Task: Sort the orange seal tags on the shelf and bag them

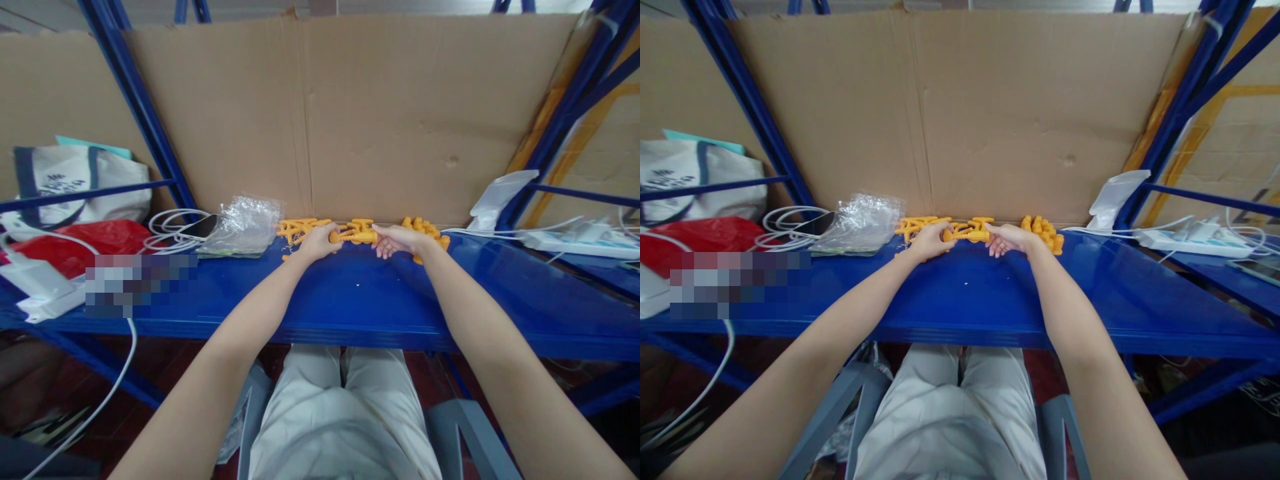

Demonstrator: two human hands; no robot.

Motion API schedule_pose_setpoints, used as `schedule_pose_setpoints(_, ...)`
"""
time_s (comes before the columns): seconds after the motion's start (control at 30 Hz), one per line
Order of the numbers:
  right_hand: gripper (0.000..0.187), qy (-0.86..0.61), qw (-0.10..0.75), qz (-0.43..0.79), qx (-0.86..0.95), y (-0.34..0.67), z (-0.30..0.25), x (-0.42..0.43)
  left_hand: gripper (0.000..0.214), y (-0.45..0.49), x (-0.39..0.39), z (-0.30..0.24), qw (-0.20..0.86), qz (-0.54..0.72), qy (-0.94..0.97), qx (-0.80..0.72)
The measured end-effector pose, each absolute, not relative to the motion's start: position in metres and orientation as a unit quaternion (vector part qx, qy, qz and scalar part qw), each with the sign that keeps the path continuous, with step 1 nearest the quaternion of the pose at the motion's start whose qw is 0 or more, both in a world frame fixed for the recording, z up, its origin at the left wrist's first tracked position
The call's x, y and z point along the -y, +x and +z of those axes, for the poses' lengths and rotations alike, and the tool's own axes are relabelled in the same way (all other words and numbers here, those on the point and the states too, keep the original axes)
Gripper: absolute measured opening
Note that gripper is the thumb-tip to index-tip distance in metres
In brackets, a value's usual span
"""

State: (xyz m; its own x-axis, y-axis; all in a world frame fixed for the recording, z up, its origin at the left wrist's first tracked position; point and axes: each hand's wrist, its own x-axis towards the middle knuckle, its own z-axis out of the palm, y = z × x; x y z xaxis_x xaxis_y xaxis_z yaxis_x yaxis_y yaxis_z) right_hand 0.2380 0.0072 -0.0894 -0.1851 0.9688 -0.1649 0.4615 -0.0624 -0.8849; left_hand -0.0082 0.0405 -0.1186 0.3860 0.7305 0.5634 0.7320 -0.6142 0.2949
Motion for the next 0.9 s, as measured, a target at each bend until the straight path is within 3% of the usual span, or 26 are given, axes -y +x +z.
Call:
schedule_pose_setpoints(0.1, 0.059, -0.560, 0.279, 0.446, 0.640, 0.2395, -0.0897, -0.0073, 0.028, -0.0087, -0.0411, -0.1187, 0.002, -0.343, -0.828, 0.443)
schedule_pose_setpoints(0.37, 0.030, -0.513, 0.322, 0.410, 0.682, 0.2431, -0.0871, -0.0016, 0.031, -0.0091, -0.0423, -0.1193, 0.003, -0.343, -0.826, 0.448)
schedule_pose_setpoints(0.53, 0.043, -0.534, 0.310, 0.414, 0.669, 0.2391, -0.0860, -0.0004, 0.031, -0.0091, -0.0421, -0.1195, 0.008, -0.345, -0.828, 0.442)
schedule_pose_setpoints(0.9, 0.050, -0.551, 0.293, 0.447, 0.641, 0.2383, -0.0870, -0.0033, 0.027, -0.0075, -0.0398, -0.1187, 0.022, -0.333, -0.834, 0.440)
